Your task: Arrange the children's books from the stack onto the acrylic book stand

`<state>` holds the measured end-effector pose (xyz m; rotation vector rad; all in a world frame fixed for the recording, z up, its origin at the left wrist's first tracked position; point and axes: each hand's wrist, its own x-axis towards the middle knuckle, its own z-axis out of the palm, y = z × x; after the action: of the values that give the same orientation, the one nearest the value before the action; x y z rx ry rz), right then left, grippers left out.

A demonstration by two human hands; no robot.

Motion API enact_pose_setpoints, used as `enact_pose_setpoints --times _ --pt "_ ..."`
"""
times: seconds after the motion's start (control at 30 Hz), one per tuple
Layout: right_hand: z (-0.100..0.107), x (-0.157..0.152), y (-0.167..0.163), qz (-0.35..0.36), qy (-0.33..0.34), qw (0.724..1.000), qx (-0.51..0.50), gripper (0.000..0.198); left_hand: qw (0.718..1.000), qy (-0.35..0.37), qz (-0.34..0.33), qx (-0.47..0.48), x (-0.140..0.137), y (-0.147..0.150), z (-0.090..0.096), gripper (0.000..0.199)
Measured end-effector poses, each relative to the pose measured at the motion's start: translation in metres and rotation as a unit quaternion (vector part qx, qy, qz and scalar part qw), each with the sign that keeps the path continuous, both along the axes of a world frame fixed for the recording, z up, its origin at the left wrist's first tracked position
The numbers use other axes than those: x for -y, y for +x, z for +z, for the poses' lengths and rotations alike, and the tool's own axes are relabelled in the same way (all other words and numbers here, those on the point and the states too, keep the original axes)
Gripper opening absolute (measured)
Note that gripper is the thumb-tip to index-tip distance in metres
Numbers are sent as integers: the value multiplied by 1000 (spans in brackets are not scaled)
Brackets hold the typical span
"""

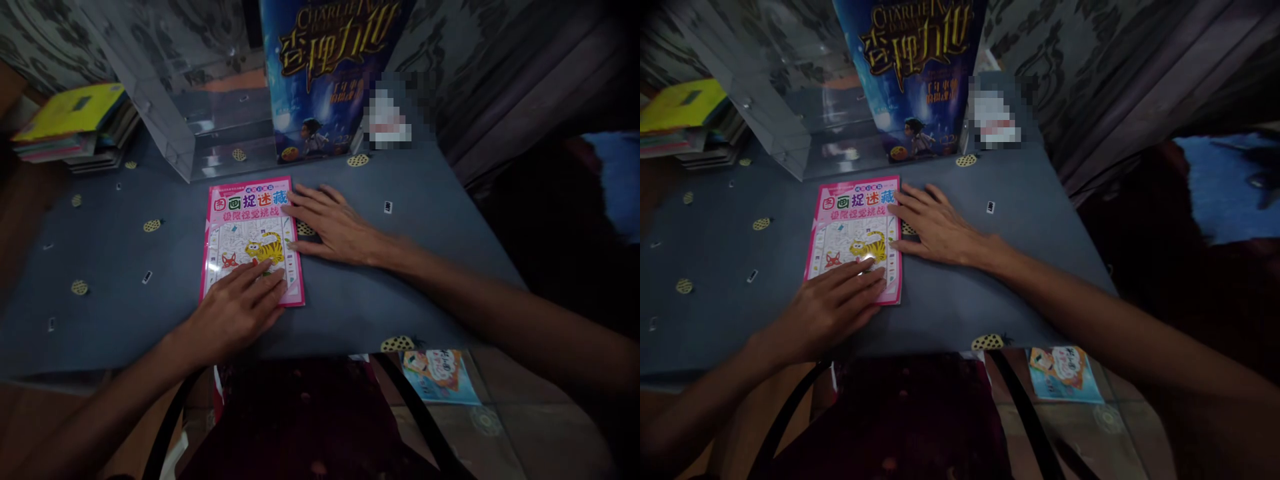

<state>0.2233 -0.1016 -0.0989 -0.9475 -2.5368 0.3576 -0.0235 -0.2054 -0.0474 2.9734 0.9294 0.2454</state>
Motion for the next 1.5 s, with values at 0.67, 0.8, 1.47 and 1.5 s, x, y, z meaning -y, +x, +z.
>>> enact_pose_setpoints --times 0.67,0.8,1.47,1.5 --pt "0 53 2 41 -26 999 22 90 988 147 -3 54 48 9 -9 23" --pt "-3 49 3 49 -35 998 18 97 996 52 -39 59 113 5 -50 12" --pt "-11 44 2 58 -18 998 23 106 922 -136 288 -219 164 -67 -167 30" --pt "-10 44 2 56 -17 998 25 106 916 -121 311 -224 162 -68 -167 33"
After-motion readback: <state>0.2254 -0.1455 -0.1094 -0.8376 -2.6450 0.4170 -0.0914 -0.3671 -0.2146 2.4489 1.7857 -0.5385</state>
